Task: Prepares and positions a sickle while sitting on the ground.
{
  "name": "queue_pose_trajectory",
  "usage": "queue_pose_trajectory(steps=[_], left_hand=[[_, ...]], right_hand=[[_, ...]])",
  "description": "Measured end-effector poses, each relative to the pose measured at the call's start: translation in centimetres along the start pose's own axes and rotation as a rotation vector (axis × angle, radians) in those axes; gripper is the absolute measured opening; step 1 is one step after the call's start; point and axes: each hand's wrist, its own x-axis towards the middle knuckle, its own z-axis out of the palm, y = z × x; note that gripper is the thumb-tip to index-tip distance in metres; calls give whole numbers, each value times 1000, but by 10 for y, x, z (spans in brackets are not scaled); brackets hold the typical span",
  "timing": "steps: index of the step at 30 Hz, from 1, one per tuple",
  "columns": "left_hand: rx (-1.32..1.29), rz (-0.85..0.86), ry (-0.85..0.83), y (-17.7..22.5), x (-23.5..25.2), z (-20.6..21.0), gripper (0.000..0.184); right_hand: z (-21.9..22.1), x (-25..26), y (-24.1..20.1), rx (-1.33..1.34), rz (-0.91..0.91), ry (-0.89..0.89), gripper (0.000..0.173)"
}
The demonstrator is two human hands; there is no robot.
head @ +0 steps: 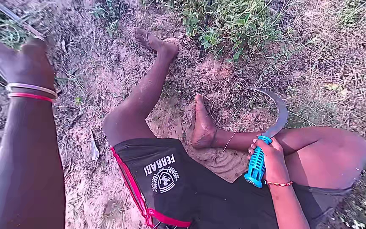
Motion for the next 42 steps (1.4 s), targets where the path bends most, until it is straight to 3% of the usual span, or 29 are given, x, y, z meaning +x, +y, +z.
queue_pose_trajectory(steps=[5,8,11,17,21,23,26,30,34,37,38,42], left_hand=[[243,344,-653,33,-135,170,63],[359,603,-914,55,-183,214,57],[389,707,-1034,39,-206,226,46],[337,566,-1095,27,-195,224,50],[297,539,-1091,24,-192,229,56],[296,547,-1091,22,-193,229,57],[303,539,-1097,24,-193,226,56],[314,516,-1120,25,-194,229,57],[312,517,-1122,26,-192,231,56],[327,537,-1117,24,-193,234,56],[339,544,-1115,25,-193,235,56],[347,520,-1129,29,-193,232,56]], right_hand=[[-2,-3,1,-40,17,3,12],[-5,-4,2,4,-21,33,12],[-4,-3,4,64,-105,94,13],[-5,1,-3,203,-80,201,13],[-9,-2,-3,125,88,-3,11],[-5,-9,4,12,3,-78,21],[1,-12,15,-130,-280,-33,37],[4,-1,16,-11,-461,130,26],[3,7,10,127,-266,199,19],[3,11,2,131,80,48,13],[4,11,2,109,117,9,14],[3,-5,14,-18,-110,22,28]])
